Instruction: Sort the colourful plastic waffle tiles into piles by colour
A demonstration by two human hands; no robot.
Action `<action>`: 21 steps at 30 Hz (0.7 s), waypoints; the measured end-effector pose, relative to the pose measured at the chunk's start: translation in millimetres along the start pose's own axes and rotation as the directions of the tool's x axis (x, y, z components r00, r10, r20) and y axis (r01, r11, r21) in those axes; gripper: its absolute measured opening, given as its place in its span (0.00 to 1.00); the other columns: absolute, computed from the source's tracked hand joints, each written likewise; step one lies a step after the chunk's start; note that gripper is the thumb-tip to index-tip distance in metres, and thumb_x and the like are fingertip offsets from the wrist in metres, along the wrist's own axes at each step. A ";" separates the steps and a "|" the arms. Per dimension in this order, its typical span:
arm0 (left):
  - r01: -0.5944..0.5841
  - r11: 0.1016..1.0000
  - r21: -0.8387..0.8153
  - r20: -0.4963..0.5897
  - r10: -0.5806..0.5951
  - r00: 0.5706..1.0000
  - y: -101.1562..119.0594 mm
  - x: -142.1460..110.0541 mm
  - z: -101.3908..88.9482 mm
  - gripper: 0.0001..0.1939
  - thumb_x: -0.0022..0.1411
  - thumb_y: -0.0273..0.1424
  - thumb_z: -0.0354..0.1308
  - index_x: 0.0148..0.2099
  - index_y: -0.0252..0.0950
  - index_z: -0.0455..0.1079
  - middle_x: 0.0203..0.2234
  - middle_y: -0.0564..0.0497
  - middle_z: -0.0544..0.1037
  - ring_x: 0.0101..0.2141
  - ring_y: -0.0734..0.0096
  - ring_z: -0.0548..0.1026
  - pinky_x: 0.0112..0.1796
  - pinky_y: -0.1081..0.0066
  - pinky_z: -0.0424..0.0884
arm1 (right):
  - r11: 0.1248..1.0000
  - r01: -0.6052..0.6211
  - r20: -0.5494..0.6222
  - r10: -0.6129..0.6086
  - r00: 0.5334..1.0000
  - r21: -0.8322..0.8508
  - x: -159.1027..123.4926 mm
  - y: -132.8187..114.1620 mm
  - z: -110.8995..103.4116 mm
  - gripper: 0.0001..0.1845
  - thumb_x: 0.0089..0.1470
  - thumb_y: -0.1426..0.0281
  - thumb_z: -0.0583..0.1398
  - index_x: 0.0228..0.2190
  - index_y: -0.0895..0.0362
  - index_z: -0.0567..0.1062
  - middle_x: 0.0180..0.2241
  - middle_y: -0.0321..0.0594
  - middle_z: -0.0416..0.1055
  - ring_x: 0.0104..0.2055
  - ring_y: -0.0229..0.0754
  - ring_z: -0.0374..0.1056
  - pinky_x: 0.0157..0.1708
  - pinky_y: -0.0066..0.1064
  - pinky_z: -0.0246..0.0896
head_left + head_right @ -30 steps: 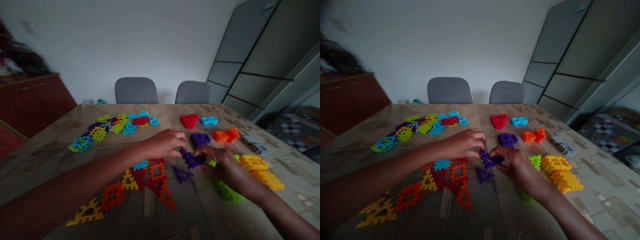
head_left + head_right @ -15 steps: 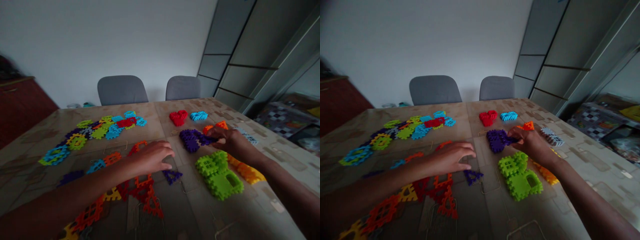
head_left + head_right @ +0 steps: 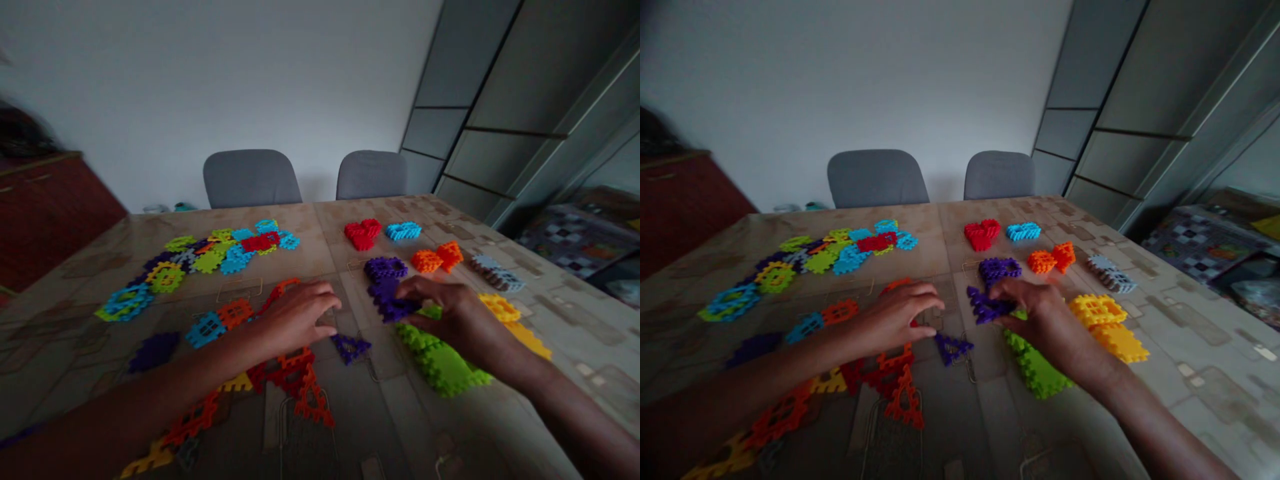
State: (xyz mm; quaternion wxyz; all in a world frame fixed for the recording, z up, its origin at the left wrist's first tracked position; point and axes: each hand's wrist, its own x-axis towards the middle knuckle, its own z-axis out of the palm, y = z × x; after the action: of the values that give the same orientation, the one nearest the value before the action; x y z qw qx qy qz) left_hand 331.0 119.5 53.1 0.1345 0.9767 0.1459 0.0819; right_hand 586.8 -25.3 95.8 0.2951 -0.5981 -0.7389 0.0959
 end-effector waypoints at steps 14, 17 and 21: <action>-0.046 0.999 0.017 0.041 0.045 0.998 18.7 -0.7 17.9 0.20 0.50 0.38 0.78 0.42 0.39 0.76 0.40 0.50 0.76 0.43 0.56 0.75 0.42 0.65 0.69 | 0.990 -0.117 -0.114 0.108 0.988 -0.078 12.0 33.8 -32.3 0.12 0.54 0.66 0.64 0.41 0.54 0.76 0.39 0.43 0.81 0.37 0.48 0.77 0.38 0.37 0.73; -0.048 0.999 0.020 0.054 0.047 0.997 22.1 1.2 20.1 0.20 0.50 0.37 0.78 0.41 0.38 0.75 0.40 0.50 0.76 0.43 0.57 0.75 0.42 0.65 0.68 | 0.964 -0.252 -0.097 0.244 0.965 -0.089 14.5 74.0 -45.2 0.14 0.52 0.64 0.64 0.41 0.55 0.75 0.38 0.46 0.81 0.38 0.51 0.78 0.38 0.39 0.73; -0.040 0.999 -0.001 0.073 0.040 0.997 21.9 -0.2 20.7 0.18 0.51 0.35 0.78 0.38 0.38 0.73 0.39 0.51 0.75 0.42 0.59 0.74 0.39 0.67 0.67 | 0.944 -0.302 -0.046 0.299 0.953 -0.130 12.4 99.7 -42.0 0.12 0.48 0.68 0.64 0.38 0.55 0.75 0.33 0.43 0.81 0.33 0.49 0.77 0.32 0.35 0.70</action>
State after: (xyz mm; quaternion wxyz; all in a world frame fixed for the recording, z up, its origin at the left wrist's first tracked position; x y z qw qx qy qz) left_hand 340.7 94.3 39.6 0.1376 0.9818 0.1212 0.0488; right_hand 691.0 4.0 84.3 0.2451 -0.7236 -0.6400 0.0814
